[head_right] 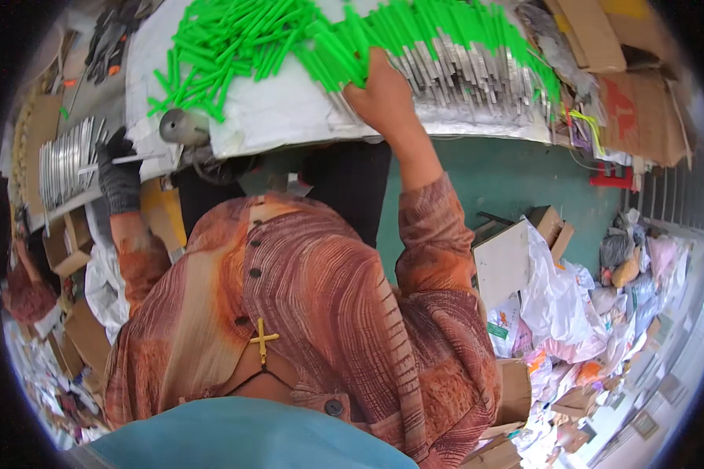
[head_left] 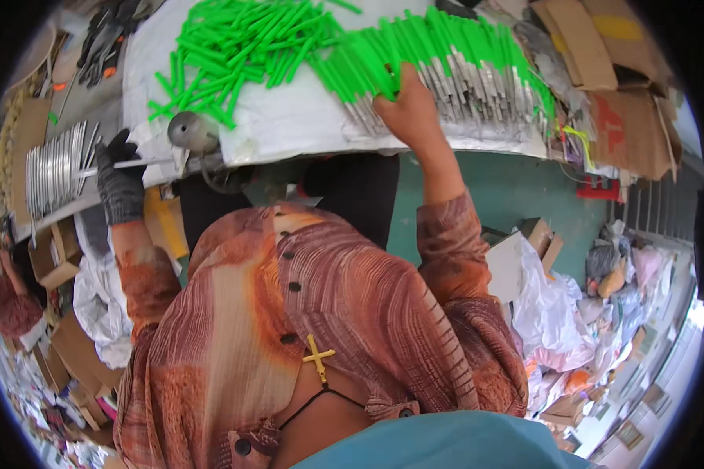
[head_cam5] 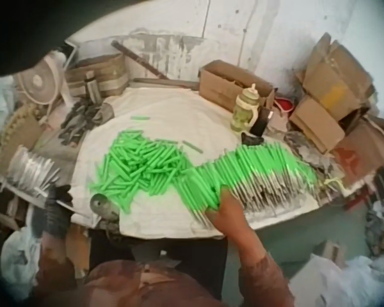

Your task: Manual assembly of green plastic sleeves onto metal wire prongs at a workbench.

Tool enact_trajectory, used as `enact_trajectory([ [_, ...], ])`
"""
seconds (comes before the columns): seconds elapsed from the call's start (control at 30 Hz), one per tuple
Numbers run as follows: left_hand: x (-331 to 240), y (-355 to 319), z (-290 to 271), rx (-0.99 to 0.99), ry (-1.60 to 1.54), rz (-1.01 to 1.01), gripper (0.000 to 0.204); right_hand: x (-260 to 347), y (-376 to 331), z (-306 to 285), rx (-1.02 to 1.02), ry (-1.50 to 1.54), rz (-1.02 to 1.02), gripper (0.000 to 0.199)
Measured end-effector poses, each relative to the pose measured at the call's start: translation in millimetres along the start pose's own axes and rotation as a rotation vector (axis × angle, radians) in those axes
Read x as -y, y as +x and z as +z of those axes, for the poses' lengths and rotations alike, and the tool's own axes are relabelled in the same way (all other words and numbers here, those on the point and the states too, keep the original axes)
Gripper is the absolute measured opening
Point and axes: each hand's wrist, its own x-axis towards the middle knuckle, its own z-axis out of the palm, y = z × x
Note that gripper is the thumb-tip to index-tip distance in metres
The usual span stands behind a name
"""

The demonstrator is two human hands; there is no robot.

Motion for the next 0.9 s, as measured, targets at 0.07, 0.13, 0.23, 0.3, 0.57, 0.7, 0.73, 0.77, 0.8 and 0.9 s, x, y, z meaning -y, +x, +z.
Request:
enact_trajectory([
  [0.07, -2.0, 3.7, -24.0, 0.003, 0.031, 0.024, 0.061, -19.9, 15.0, -36.3, -0.23, -0.075, -0.074, 0.045],
  [0.13, -4.9, -3.6, -25.6, -0.025, 0.08, 0.032, 0.061, -47.2, 38.0, -83.0, -0.335, -0.177, 0.032, 0.043],
  [0.23, -9.0, -6.6, -1.4, -0.057, 0.074, -0.018, 0.061, -128.6, 70.6, -148.9, -0.437, -0.488, 0.197, 0.047],
  [0.3, -8.2, -11.3, -3.0, -0.094, 0.052, -0.019, 0.06, -177.4, 92.8, -157.6, -0.482, -0.529, 0.184, 0.049],
  [0.57, -1.5, 0.7, -13.2, 0.015, 0.034, 0.054, 0.062, -311.3, 117.4, -164.8, 0.017, -0.799, 0.02, 0.044],
  [0.7, -18.2, -18.3, 13.1, -0.05, 0.008, 0.043, 0.063, -195.8, 130.9, -118.3, -0.048, -0.824, 0.411, 0.04],
  [0.73, -24.9, -22.0, 17.7, -0.059, 0.035, 0.037, 0.064, -173.8, 137.2, -102.3, -0.208, -0.711, 0.119, 0.039],
  [0.77, -18.3, -17.3, 20.5, -0.028, -0.028, 0.026, 0.064, -150.0, 132.3, -88.5, -0.363, -0.609, -0.148, 0.039],
  [0.8, -16.0, -16.1, 15.1, -0.022, -0.026, 0.021, 0.064, -87.6, 131.5, -57.2, -0.186, -0.193, -0.183, 0.043],
  [0.9, -21.7, -18.0, 10.4, 0.02, -0.036, 0.027, 0.065, -12.8, 139.1, 31.1, -0.034, -0.282, -0.277, 0.059],
])
